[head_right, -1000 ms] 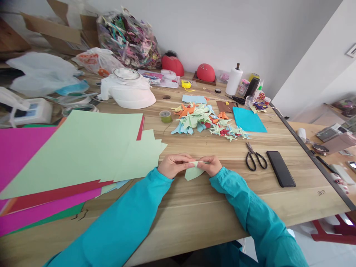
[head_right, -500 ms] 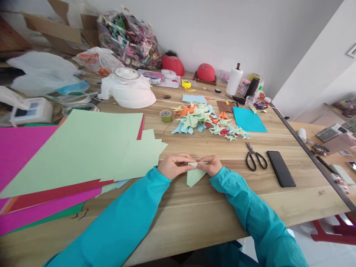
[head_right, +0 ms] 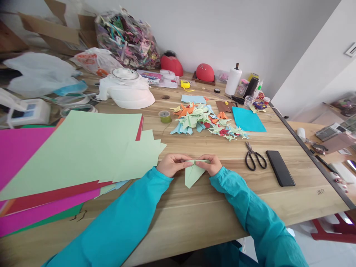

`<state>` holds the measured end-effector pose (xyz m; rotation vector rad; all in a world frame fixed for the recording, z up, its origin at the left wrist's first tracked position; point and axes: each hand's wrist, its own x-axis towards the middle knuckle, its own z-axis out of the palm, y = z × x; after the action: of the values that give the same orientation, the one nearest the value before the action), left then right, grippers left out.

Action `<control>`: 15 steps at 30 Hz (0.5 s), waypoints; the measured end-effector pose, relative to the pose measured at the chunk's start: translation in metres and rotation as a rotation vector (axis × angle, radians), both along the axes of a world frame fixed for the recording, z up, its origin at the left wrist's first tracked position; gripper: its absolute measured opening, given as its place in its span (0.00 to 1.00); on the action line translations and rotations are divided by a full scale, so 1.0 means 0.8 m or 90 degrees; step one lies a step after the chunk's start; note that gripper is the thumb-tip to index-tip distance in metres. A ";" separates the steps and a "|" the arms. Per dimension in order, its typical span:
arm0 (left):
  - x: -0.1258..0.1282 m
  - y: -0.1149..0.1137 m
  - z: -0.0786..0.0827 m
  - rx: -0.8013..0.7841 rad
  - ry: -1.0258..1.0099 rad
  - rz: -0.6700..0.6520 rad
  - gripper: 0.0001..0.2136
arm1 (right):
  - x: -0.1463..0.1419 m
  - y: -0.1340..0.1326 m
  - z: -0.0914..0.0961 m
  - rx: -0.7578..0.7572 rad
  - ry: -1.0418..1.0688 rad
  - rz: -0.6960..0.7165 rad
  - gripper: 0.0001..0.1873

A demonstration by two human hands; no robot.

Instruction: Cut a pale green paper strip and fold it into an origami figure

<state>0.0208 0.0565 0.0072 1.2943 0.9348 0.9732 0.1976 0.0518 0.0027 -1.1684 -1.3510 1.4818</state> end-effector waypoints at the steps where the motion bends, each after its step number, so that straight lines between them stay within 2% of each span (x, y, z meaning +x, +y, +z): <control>1: 0.000 0.000 -0.001 -0.011 -0.006 0.003 0.12 | 0.000 0.000 0.000 0.001 0.004 0.002 0.15; 6: 0.003 -0.001 -0.005 -0.050 -0.039 0.032 0.13 | 0.000 -0.002 0.001 0.028 0.000 0.014 0.17; 10: 0.005 -0.003 -0.005 -0.076 -0.078 0.035 0.14 | -0.005 -0.004 0.006 0.050 -0.035 -0.012 0.19; 15: 0.008 -0.003 -0.006 -0.097 -0.099 0.050 0.15 | -0.009 -0.005 0.011 0.038 -0.034 -0.029 0.20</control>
<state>0.0272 0.0537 0.0022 1.0457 0.9255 1.0278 0.1901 0.0478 0.0115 -1.2004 -1.3863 1.3784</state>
